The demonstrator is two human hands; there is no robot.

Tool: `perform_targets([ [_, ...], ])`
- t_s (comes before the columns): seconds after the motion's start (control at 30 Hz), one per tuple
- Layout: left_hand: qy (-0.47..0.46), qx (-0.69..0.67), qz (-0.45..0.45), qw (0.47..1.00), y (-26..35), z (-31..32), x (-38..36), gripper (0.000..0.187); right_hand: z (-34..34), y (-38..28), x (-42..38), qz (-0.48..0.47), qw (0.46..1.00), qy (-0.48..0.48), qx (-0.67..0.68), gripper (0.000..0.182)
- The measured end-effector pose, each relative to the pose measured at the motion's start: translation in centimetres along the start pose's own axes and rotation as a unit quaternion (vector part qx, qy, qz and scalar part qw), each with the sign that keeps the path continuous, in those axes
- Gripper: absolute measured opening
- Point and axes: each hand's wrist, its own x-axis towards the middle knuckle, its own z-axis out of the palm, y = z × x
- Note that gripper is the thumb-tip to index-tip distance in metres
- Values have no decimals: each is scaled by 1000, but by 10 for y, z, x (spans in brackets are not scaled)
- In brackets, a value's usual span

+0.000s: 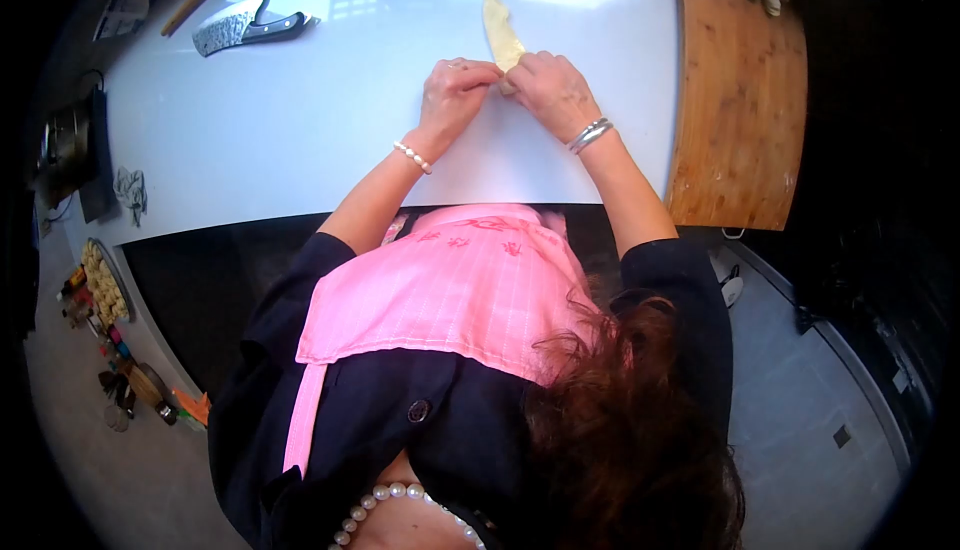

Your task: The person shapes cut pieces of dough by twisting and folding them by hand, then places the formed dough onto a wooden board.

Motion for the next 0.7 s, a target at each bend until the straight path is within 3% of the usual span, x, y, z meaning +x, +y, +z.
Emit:
perform_targets([
  [0.03, 13, -3, -11, 1000, 1, -1, 0, 14, 3, 3, 1, 2, 1000, 5, 4, 13],
  [0.13, 36, -5, 85, 996, 3, -8, 0, 11, 6, 14, 11, 32, 999, -28, 28, 14],
  [0.23, -10, 8, 112, 994, 6, -11, 3, 15, 3, 13, 23, 95, 991, -73, 63, 16],
  [0.27, -7, 13, 100, 995, 5, -9, 3, 15, 1, 13, 24, 122, 986, -87, 75, 16],
  [0.37, 2, 21, 58, 998, 0, -3, 8, 14, -8, 12, 18, 38, 999, -2, -8, 17],
  [0.47, 8, 8, -11, 1000, -2, 0, 10, 13, -7, 3, 13, -26, 999, 11, -45, 15],
  [0.53, 16, -8, -58, 998, -1, 2, 11, 11, -1, 9, 13, -19, 998, 27, -46, 12],
  [0.7, 20, 27, 72, 997, 1, -8, 16, 12, 2, 25, 30, 53, 998, -27, 34, 9],
])
